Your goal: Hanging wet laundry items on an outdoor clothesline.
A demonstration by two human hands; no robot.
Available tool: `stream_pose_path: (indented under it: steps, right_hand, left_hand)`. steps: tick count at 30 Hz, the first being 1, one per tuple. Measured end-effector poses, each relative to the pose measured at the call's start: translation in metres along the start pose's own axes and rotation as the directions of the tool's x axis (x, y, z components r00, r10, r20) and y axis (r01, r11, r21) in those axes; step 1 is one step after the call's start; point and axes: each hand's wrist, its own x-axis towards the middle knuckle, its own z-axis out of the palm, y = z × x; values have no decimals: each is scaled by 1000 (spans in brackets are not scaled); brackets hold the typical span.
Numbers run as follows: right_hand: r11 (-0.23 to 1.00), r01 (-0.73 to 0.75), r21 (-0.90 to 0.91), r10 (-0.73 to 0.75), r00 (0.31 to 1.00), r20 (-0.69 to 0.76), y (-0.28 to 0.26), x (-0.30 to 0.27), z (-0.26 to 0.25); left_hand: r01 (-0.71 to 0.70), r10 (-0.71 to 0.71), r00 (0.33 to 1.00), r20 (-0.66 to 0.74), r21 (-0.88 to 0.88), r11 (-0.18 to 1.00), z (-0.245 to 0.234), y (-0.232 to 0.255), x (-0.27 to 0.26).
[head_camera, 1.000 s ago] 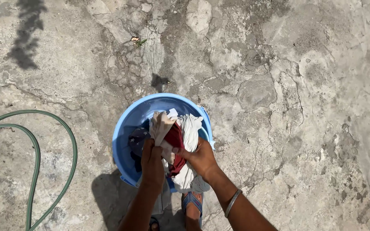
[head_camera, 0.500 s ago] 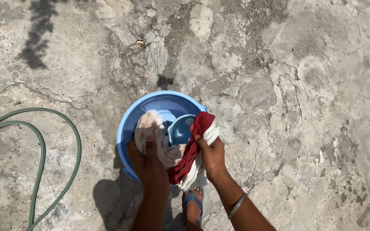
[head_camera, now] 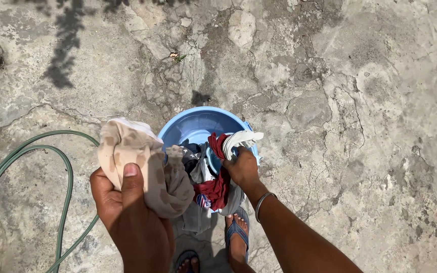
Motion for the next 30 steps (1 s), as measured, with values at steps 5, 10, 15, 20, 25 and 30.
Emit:
stream_pose_path:
  steps: [5,10,15,20,25,30]
  right_hand:
    - [844,-10,537,63,995,-80,-56,-46,-48]
    - [211,-537,817,-358,735,576,-104,-124,-132]
    - [338,-374,863,-469,729,499,-188,-181,-220]
    - [180,-13,984,-111,993,33,-236,-170,-264]
    - [198,-23,980,-199,978,64,-311,-247,-364]
    - [544,332,770,-363,921,-140,-311,-288,-397]
  left_hand:
    - [186,-189,966,174,36,982,-8,6,-23]
    - [410,-396,906,149,-79,908,9,33,-18]
    - [514,-445,852,277,-275,812,27,73,6]
    - [243,-543,659,520,536,808,68,138,-65]
    - [-44,-266,689,674,405,913,101,204,-89]
    - [-296,-183,631,754,453,841,140,250,-106]
